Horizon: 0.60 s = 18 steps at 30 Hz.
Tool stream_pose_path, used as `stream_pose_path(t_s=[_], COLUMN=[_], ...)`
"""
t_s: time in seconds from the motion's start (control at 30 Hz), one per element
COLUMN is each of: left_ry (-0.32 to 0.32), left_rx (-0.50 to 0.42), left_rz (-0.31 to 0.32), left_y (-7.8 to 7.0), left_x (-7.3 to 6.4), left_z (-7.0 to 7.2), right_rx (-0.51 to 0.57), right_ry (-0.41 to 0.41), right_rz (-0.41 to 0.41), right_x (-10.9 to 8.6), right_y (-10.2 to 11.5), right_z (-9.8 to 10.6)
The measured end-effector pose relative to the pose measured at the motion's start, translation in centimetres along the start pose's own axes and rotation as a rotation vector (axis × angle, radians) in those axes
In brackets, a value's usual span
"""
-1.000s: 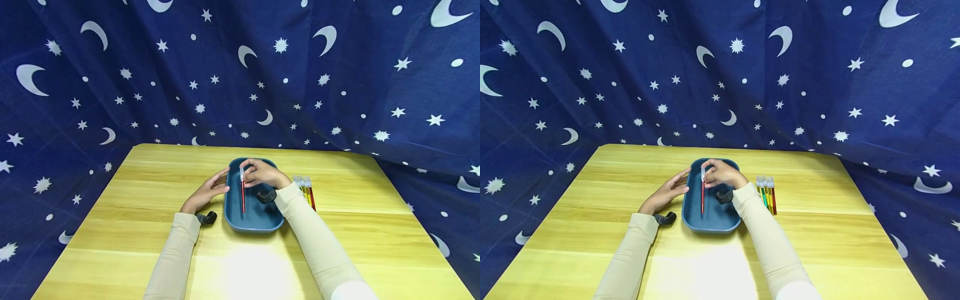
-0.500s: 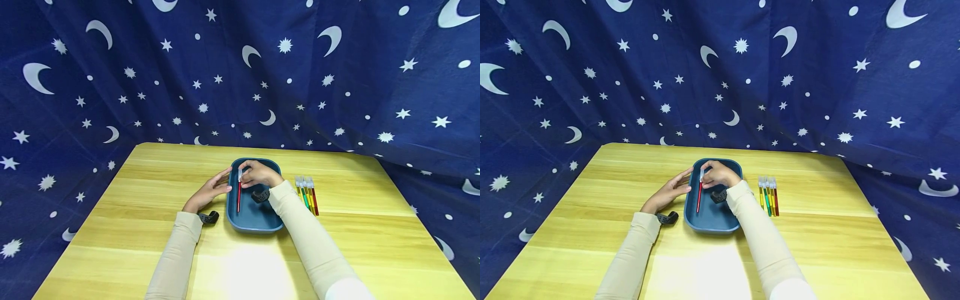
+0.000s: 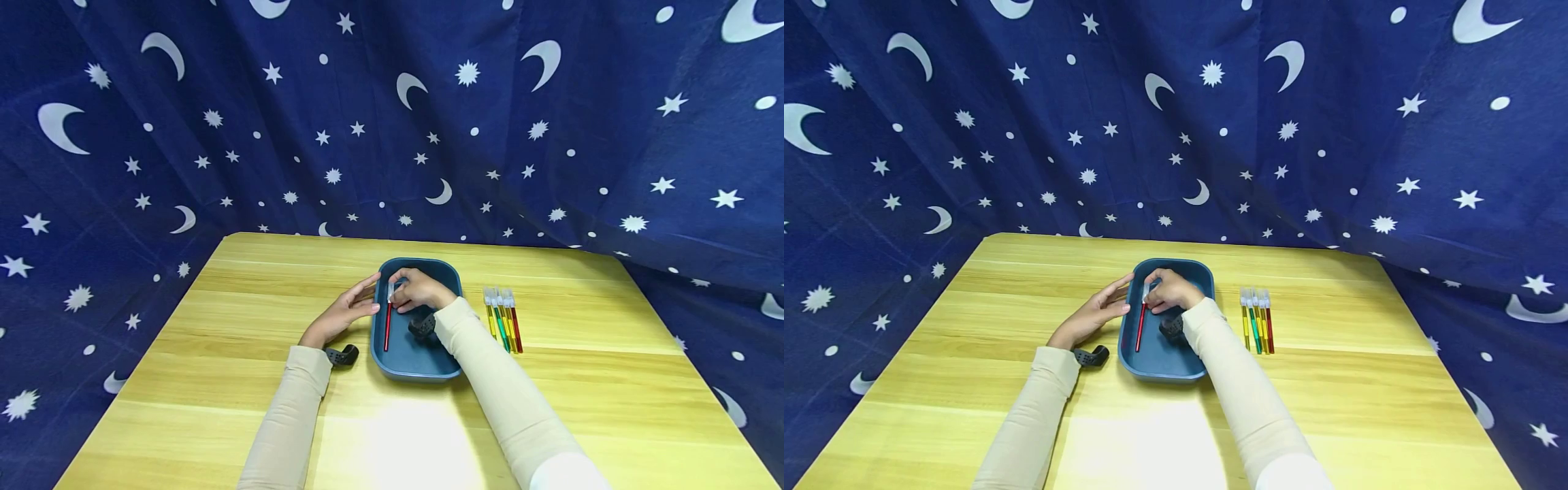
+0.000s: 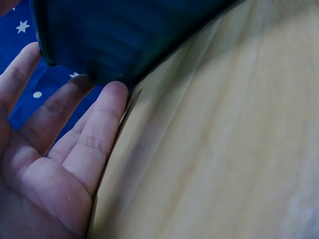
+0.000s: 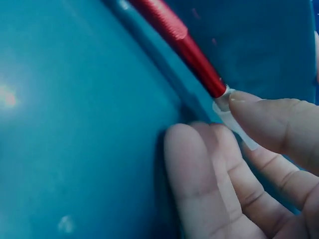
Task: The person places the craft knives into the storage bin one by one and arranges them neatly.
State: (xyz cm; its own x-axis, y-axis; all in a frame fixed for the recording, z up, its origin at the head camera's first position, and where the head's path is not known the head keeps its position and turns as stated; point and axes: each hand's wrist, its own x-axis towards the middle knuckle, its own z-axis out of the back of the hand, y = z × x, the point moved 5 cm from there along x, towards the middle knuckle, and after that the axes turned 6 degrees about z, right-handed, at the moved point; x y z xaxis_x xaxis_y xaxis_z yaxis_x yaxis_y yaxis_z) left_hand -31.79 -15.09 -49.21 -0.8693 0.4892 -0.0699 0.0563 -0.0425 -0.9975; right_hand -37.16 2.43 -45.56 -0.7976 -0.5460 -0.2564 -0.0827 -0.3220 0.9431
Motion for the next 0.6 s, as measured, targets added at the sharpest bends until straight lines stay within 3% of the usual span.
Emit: stream_pose_path(t_s=[0.33, 0.6], left_ry=[-0.010, -0.009], left_rx=[0.012, 0.010], left_rz=[0.010, 0.014], left_y=[0.00, 0.05], left_x=[-0.12, -0.03], left_z=[0.09, 0.06], right_rx=[-0.146, -0.178], right_ry=[-0.007, -0.002], right_rz=[0.011, -0.001], right_x=[0.32, 0.25], right_y=[-0.49, -0.44], right_z=[0.02, 0.10])
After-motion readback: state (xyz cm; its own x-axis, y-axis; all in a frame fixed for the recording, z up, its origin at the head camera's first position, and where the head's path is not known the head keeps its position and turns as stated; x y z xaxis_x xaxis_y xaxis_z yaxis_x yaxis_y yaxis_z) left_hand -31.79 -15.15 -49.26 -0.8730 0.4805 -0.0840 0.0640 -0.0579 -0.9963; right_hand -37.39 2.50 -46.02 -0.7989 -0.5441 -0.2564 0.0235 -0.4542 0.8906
